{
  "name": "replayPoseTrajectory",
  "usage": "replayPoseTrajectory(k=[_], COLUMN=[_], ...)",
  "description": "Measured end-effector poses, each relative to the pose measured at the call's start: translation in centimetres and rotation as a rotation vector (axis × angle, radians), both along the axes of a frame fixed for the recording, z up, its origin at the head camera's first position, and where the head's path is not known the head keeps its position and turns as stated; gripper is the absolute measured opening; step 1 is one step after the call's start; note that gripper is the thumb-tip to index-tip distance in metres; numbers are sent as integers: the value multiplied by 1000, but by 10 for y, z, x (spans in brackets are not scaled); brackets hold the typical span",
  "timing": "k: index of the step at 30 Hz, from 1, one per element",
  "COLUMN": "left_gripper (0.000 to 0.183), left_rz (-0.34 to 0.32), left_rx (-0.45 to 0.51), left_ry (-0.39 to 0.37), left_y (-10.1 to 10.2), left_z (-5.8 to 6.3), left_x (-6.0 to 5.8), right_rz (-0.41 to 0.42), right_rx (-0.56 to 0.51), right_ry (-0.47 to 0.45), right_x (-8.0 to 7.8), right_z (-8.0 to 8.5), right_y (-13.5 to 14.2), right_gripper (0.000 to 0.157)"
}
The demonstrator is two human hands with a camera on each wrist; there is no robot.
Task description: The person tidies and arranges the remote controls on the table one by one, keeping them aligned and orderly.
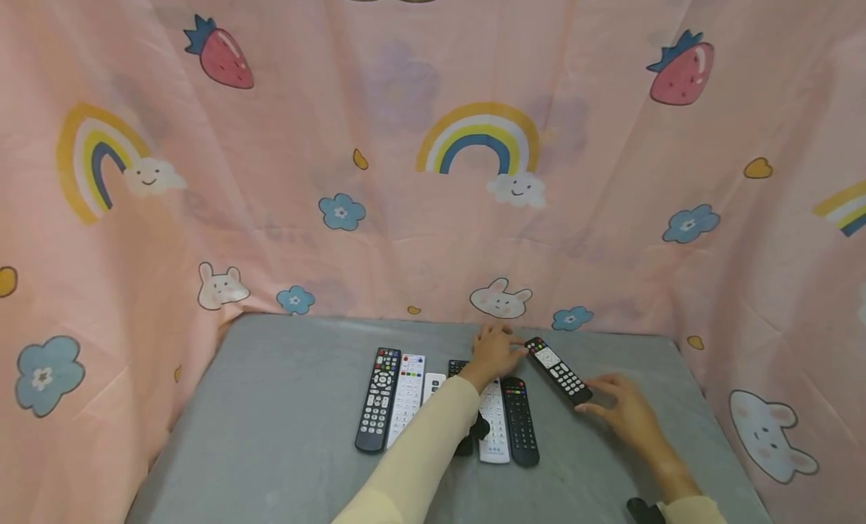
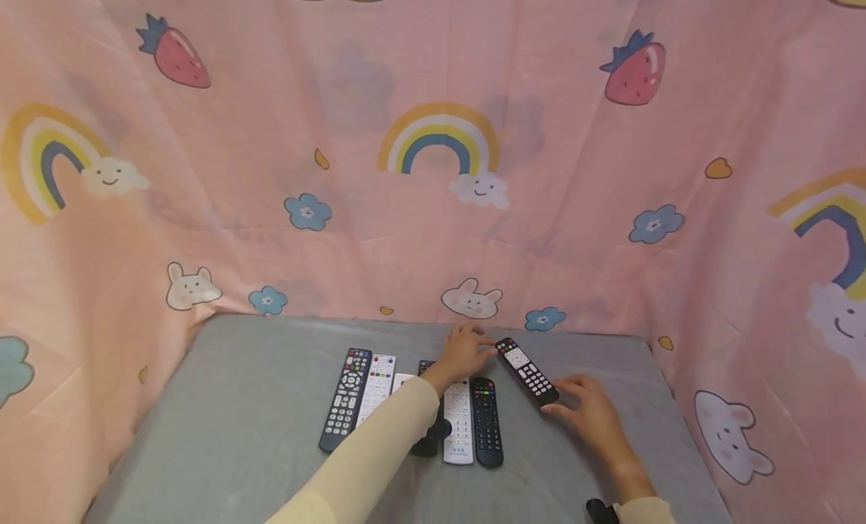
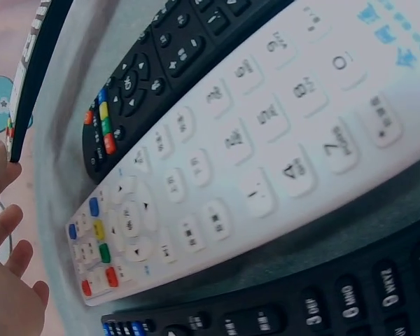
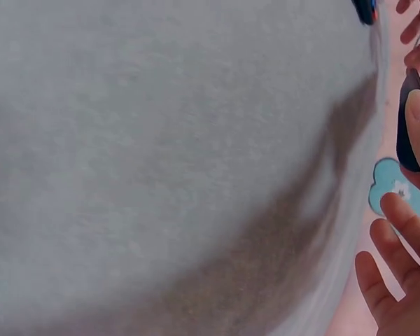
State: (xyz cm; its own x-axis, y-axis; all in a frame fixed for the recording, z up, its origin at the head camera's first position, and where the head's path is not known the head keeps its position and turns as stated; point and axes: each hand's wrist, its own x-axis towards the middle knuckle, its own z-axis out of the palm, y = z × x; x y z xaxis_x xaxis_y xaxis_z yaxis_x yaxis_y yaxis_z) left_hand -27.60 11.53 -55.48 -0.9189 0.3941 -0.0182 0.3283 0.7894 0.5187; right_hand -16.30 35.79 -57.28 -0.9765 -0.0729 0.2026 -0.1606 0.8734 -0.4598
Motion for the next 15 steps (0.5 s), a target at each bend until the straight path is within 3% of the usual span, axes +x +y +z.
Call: replayPoseTrajectory(k=[7, 15], left_gripper=[25, 30], left_rz=[41, 64], left_rx=[13, 60], left_ry=[31, 25], left_y=[-1, 1], left_z=[-8, -13], left_x=[4, 9], right_rz=[-28, -24], right_rx=[14, 37], right_ry=[-35, 138], right_x=[12, 23], right_z=[-5, -14], right_y=[-5, -14], right_gripper=[55, 52])
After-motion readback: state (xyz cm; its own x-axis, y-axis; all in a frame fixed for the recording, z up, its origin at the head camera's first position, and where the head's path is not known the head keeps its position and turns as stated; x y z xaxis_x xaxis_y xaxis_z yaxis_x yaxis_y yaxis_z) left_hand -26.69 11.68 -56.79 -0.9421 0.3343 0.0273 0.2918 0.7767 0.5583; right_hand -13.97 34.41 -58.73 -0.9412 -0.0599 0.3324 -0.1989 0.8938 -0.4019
